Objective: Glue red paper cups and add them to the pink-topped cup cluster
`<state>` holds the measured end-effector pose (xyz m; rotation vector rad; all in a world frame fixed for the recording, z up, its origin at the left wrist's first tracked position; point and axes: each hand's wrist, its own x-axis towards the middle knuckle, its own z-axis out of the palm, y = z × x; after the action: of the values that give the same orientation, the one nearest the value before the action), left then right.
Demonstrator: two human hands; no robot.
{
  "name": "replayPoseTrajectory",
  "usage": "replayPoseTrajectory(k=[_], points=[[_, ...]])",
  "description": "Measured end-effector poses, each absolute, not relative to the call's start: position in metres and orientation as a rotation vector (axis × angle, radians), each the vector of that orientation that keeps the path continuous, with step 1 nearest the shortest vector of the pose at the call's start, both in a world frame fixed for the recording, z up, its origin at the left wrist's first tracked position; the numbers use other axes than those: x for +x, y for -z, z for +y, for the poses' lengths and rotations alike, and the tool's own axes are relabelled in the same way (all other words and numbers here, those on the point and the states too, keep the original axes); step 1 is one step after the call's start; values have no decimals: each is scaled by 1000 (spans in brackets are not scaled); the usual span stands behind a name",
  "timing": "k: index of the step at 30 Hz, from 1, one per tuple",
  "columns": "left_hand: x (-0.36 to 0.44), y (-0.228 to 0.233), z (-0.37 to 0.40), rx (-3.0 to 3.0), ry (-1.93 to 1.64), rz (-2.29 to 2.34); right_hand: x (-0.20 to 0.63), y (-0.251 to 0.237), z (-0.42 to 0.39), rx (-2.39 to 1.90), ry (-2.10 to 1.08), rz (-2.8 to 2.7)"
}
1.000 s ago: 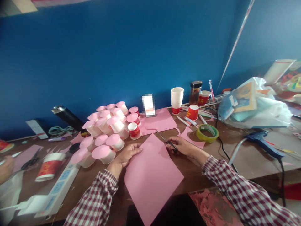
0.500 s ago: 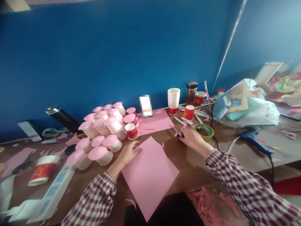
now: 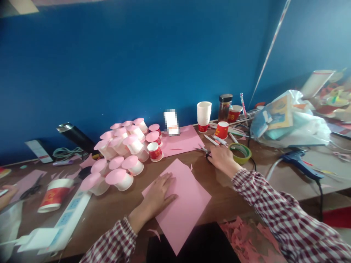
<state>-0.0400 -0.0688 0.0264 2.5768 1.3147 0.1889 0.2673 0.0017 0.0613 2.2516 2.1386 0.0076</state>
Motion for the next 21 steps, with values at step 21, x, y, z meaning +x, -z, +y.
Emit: replayPoseTrajectory(k=[21], points=[[-44, -36, -63, 2522, 86, 1364, 292, -76, -36, 2293, -33, 2408]])
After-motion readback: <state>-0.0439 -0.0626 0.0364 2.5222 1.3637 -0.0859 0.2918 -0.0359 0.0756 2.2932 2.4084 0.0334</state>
